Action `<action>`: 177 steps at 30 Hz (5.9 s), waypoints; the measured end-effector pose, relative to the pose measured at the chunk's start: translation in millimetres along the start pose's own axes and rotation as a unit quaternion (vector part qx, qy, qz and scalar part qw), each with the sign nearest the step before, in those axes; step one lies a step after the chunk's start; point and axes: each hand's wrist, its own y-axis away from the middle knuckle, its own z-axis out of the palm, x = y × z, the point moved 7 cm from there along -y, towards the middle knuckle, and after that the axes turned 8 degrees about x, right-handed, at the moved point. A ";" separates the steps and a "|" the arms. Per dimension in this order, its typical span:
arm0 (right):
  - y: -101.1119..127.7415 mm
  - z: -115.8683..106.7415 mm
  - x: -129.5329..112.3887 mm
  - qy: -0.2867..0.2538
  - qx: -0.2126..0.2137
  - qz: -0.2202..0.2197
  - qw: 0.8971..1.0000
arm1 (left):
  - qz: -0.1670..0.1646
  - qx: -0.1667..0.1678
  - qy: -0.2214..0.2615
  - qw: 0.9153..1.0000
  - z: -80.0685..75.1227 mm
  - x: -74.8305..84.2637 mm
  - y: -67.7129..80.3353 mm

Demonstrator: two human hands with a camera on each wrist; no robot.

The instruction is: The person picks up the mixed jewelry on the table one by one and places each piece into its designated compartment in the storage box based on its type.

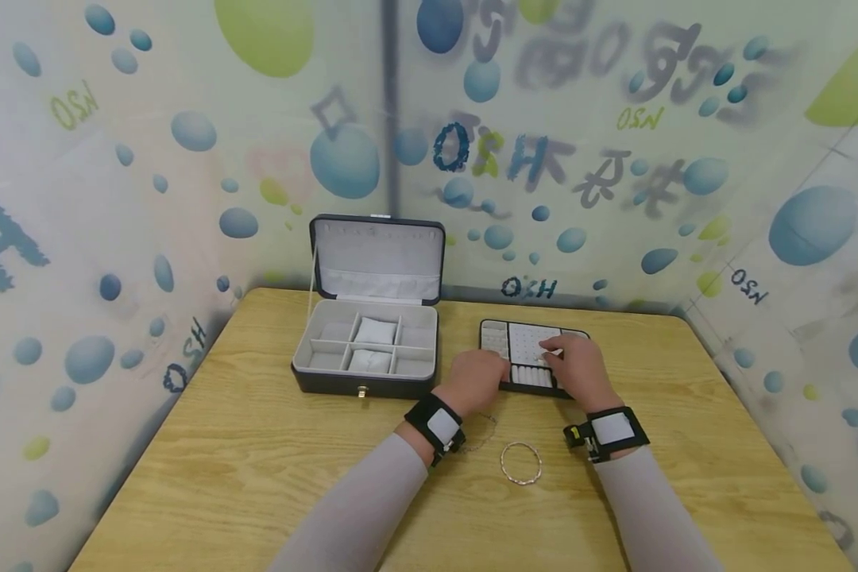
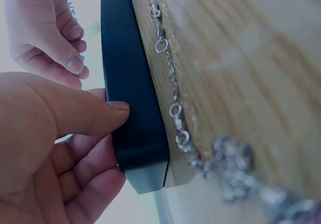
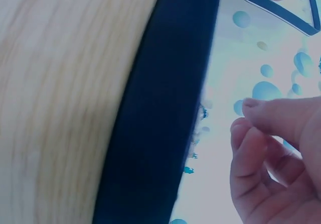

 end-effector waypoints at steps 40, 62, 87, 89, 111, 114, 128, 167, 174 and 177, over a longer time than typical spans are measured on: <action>36.0 9.0 -56.5 0.054 -0.193 -0.083 0.976 | -0.001 0.019 0.011 1.000 -1.3 -1.4 0.3; 63.7 29.0 -69.4 -0.094 -0.359 -0.111 0.922 | 0.000 0.024 0.020 0.999 -3.2 -0.4 0.0; 71.7 41.0 -71.6 -0.093 -0.364 -0.136 0.917 | 0.000 0.027 0.030 0.999 -0.3 -1.7 0.9; 71.8 40.7 -70.9 -0.092 -0.362 -0.136 0.918 | 0.000 0.025 0.032 0.999 0.4 -1.4 0.8; 67.1 35.2 -69.0 -0.088 -0.354 -0.125 0.923 | 0.000 0.020 0.029 0.999 -1.1 -2.2 1.2; 65.8 32.6 -68.8 -0.086 -0.350 -0.126 0.924 | -0.001 0.019 0.029 0.999 -1.1 -2.3 1.1; 51.3 15.5 -59.5 -0.069 -0.302 -0.120 0.943 | -0.004 0.018 0.010 1.000 -1.1 -0.8 1.3; 20.8 -27.8 -30.4 -0.014 -0.110 -0.006 0.994 | 0.008 0.025 0.060 0.998 -15.6 -1.1 -0.4; 20.6 -30.4 -35.8 -0.026 -0.087 -0.008 0.996 | -0.018 0.050 0.158 0.986 -22.1 -4.5 -1.5; 20.8 -30.5 -38.0 -0.030 -0.076 -0.015 0.997 | -0.022 0.053 0.195 0.979 -21.5 -5.1 -1.8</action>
